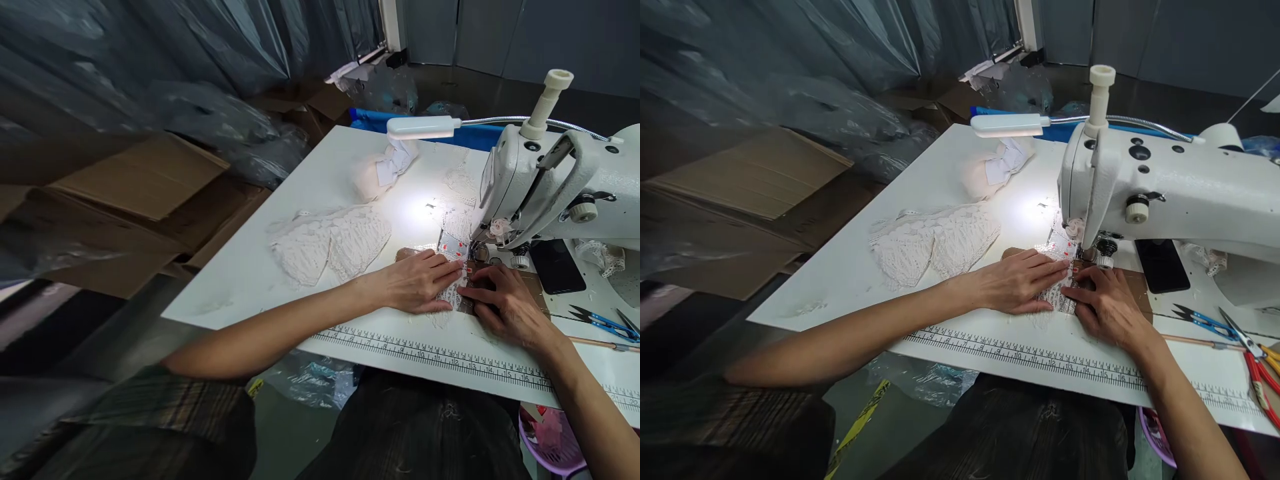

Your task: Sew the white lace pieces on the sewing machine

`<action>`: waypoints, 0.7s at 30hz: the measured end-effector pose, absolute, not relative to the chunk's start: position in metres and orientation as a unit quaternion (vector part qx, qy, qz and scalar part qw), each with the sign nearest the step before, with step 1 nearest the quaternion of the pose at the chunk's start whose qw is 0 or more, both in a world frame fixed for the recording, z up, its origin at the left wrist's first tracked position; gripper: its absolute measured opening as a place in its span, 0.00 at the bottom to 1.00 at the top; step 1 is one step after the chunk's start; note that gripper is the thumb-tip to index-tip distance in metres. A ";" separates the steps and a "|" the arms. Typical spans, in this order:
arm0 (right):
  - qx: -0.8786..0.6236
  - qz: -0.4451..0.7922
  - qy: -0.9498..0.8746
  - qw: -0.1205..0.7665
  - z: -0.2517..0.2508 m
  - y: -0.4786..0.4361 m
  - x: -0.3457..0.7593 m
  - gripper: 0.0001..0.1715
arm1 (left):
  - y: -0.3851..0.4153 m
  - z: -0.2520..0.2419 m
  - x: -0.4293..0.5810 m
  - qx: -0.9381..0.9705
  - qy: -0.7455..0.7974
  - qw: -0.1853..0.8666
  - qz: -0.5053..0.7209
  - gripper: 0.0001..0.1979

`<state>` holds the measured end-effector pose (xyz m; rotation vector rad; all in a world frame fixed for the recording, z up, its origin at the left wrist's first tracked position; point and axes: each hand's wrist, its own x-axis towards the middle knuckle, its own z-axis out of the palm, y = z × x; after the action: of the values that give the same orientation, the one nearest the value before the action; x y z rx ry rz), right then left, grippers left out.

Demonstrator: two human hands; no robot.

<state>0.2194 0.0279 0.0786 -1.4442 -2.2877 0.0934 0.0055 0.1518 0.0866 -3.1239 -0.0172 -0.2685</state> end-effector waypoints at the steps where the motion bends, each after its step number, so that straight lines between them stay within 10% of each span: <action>1: -0.520 0.036 -0.825 0.218 0.079 0.028 0.220 0.19 | 0.149 0.087 0.005 -0.997 -0.014 -0.003 -0.082 0.27; 21: -0.557 0.000 -0.812 0.174 0.079 0.046 0.220 0.24 | 0.153 0.090 -0.005 -0.922 -0.266 -0.206 -0.194 0.09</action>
<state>0.2203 0.0458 0.0795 -1.5789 -2.3024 -0.0010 -0.0049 0.1525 0.0899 -3.3487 -0.9648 -0.7058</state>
